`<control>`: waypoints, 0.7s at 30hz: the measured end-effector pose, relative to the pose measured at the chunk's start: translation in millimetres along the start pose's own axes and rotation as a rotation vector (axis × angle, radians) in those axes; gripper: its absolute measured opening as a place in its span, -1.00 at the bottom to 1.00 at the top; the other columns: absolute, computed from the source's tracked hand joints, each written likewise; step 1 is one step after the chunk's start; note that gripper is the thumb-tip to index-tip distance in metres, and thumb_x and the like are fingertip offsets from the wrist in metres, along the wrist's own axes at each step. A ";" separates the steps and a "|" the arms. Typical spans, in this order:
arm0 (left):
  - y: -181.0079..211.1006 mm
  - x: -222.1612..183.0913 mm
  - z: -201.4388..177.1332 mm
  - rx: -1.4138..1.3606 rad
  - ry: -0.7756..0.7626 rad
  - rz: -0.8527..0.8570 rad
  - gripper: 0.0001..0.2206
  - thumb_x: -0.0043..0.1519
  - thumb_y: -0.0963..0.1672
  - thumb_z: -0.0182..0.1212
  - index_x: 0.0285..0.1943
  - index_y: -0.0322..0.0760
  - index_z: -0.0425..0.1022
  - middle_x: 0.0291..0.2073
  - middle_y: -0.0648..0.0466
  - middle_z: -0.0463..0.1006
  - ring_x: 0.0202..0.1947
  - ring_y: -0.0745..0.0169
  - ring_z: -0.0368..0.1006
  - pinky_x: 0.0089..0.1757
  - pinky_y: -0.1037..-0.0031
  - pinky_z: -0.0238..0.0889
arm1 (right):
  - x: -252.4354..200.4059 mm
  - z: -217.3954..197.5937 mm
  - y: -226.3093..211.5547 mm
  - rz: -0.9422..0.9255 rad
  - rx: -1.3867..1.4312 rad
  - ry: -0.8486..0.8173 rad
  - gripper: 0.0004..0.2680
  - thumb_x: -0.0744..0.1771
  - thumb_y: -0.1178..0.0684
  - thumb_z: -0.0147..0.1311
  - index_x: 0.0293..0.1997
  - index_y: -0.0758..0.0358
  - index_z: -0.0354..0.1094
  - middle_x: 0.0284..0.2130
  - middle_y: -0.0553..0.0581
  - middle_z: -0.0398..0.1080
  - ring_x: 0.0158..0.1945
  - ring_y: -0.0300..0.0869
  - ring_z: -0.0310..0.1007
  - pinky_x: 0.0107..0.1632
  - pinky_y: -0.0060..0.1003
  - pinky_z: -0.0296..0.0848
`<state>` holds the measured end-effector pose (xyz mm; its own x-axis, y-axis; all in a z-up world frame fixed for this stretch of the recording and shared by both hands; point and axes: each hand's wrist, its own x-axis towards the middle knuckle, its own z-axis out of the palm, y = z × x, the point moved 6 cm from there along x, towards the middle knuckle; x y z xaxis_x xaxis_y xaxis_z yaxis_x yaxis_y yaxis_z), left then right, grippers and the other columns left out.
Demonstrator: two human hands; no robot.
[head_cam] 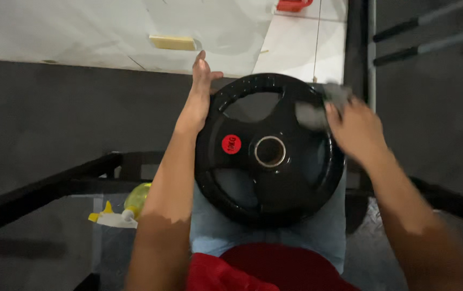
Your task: The person sits on the floor and cleans a black weight plate using a spray bottle and a cloth. They spray the plate and wipe both sides thoroughly, rotating the plate to reach all areas.
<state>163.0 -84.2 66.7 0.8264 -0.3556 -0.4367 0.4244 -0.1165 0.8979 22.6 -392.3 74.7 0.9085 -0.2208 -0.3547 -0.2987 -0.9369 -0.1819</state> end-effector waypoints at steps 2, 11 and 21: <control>2.1 -5.2 0.0 0.001 -0.013 -0.081 0.10 -0.19 0.43 -0.52 0.63 0.20 -0.38 0.43 -0.11 0.28 0.57 -0.34 -0.28 0.31 -0.30 -0.44 | -38.6 7.1 14.7 -0.046 -0.269 0.100 -0.54 0.49 -0.23 -0.22 -0.23 0.45 0.49 -0.14 0.31 0.42 -0.22 0.18 0.51 -0.33 0.05 0.54; 2.6 -6.7 -20.6 -0.509 0.097 -0.296 -0.09 0.04 0.30 -0.63 0.65 0.12 -0.19 0.49 -0.18 0.26 0.09 -0.09 0.59 0.23 0.25 0.09 | 33.5 5.8 27.1 0.353 0.675 -0.097 -0.61 0.36 0.00 -0.15 0.41 -0.15 0.20 0.46 -0.04 0.06 0.49 -0.17 0.03 0.41 -0.15 0.01; -25.8 -5.5 -79.2 -0.768 0.054 -0.024 0.01 -0.03 0.34 -0.20 0.65 0.05 -0.28 0.53 -0.22 0.05 0.50 -0.31 0.04 0.30 -0.28 -0.20 | 40.7 9.3 -232.2 -0.501 -0.050 0.260 -0.64 0.32 -0.26 -0.10 -0.04 0.13 0.55 -0.07 0.30 0.48 -0.12 0.29 0.34 -0.03 0.23 0.20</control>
<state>176.8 -5.8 41.6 0.8221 -0.3132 -0.4754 0.5642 0.5596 0.6070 126.2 -181.3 94.0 0.9797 0.2003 0.0029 0.1958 -0.9546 -0.2243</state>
